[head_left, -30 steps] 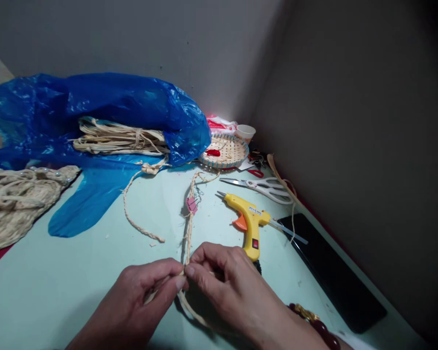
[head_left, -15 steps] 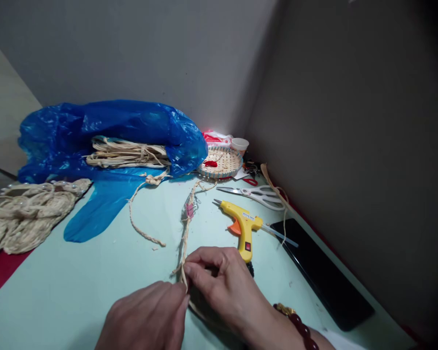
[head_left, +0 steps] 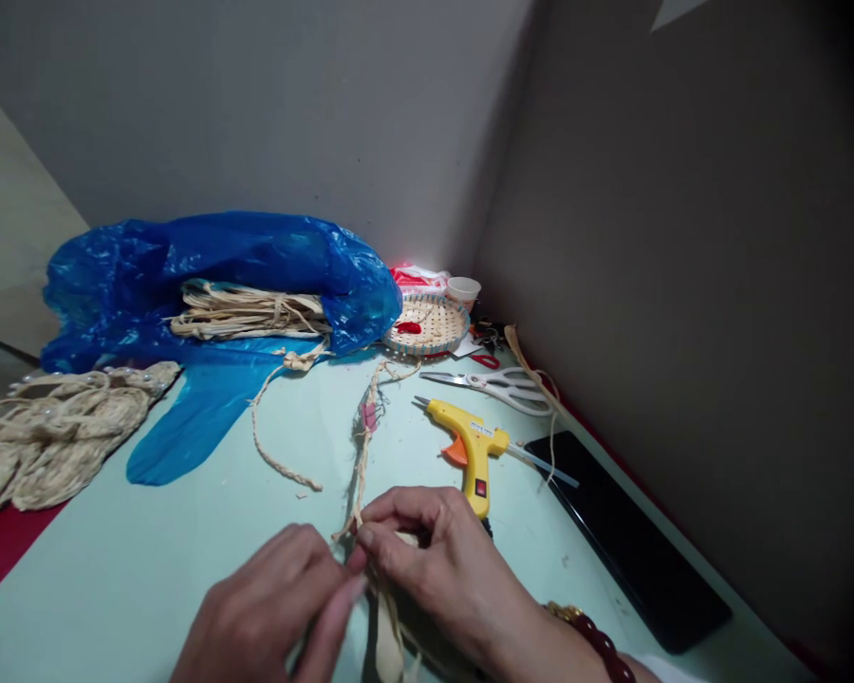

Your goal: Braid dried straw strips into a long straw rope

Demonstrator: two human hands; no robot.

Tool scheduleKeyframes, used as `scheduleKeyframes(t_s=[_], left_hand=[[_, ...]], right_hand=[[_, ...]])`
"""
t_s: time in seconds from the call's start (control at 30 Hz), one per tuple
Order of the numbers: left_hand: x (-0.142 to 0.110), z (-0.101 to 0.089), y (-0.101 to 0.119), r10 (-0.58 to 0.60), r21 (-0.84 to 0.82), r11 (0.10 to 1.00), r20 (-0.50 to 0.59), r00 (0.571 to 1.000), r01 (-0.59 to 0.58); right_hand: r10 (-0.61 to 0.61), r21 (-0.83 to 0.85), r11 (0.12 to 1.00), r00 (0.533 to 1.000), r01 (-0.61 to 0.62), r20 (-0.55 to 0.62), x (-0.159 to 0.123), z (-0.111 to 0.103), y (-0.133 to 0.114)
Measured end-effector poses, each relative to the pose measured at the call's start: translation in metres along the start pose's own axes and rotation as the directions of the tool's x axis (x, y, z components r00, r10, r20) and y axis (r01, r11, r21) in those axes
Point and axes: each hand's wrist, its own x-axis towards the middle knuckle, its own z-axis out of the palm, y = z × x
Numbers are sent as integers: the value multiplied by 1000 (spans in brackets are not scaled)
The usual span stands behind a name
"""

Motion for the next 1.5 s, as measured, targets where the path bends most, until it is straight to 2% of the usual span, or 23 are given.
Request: scheduleKeyframes(t_s=[0.03,0.1,0.13,0.2,0.27,0.4,0.47,0.6,0.67,0.73,0.8,0.87,0.97,1.0,1.07,1.17,1.3,1.43,1.5], left_hand=[[4,-4,1,-136,-107,985,26,990,138],[14,-11,4,-354,-304,875,130,926,378],[19,-13,5,-425,-381,793,213,880,476],[25,-17,7,-479,-482,623,386,788,616],[28,-16,8,-457,-551,482,505,732,681],[25,-5,5,-398,-677,260,575,715,689],[23,-1,2,-414,-688,223,575,706,691],[22,-7,0,-460,-661,222,578,675,717],[24,-14,0,-475,-640,268,562,677,720],[26,-19,0,-472,-641,341,516,715,687],[28,-21,0,-449,-677,368,471,759,638],[30,-18,1,-421,-716,310,487,765,626],[31,-13,2,-386,-737,145,572,724,660],[32,-12,2,-385,-733,129,584,715,668],[33,-10,3,-393,-713,175,582,712,679],[34,-10,1,-411,-667,316,544,731,675],[33,-10,-2,-471,-617,394,501,726,681],[33,-10,-1,-432,-565,471,522,735,678],[34,-9,0,-424,-539,527,503,753,657]], right_hand=[[-7,-14,1000,1000,7,-7,0,0,-2],[-11,-63,998,1000,10,-24,0,0,-4],[-10,-93,996,999,7,-31,0,0,-4],[-12,-162,987,998,3,-57,0,0,-4],[-18,-214,977,998,4,-61,-1,0,-4],[-47,-287,957,999,38,-23,-5,-1,-6],[-71,-344,937,997,57,-28,-6,-2,-6],[-115,-434,896,993,99,-11,-7,-3,-5],[-127,-464,879,992,110,-6,-7,-4,-5],[-120,-482,871,993,99,-14,-7,-4,-5],[-116,-483,870,993,96,-11,-7,-4,-6],[-120,-489,866,993,108,7,-7,-3,-6],[-154,-536,832,988,144,26,-7,-2,-6],[-166,-556,817,986,152,25,-7,-2,-5],[-188,-587,792,982,170,31,-8,-2,-4],[-184,-629,758,982,175,52,-10,-4,-7],[-170,-679,703,977,210,127,-15,-11,-14],[-315,-711,642,944,287,97,-17,-12,-9],[-446,-730,572,889,374,105,-15,-7,1]])
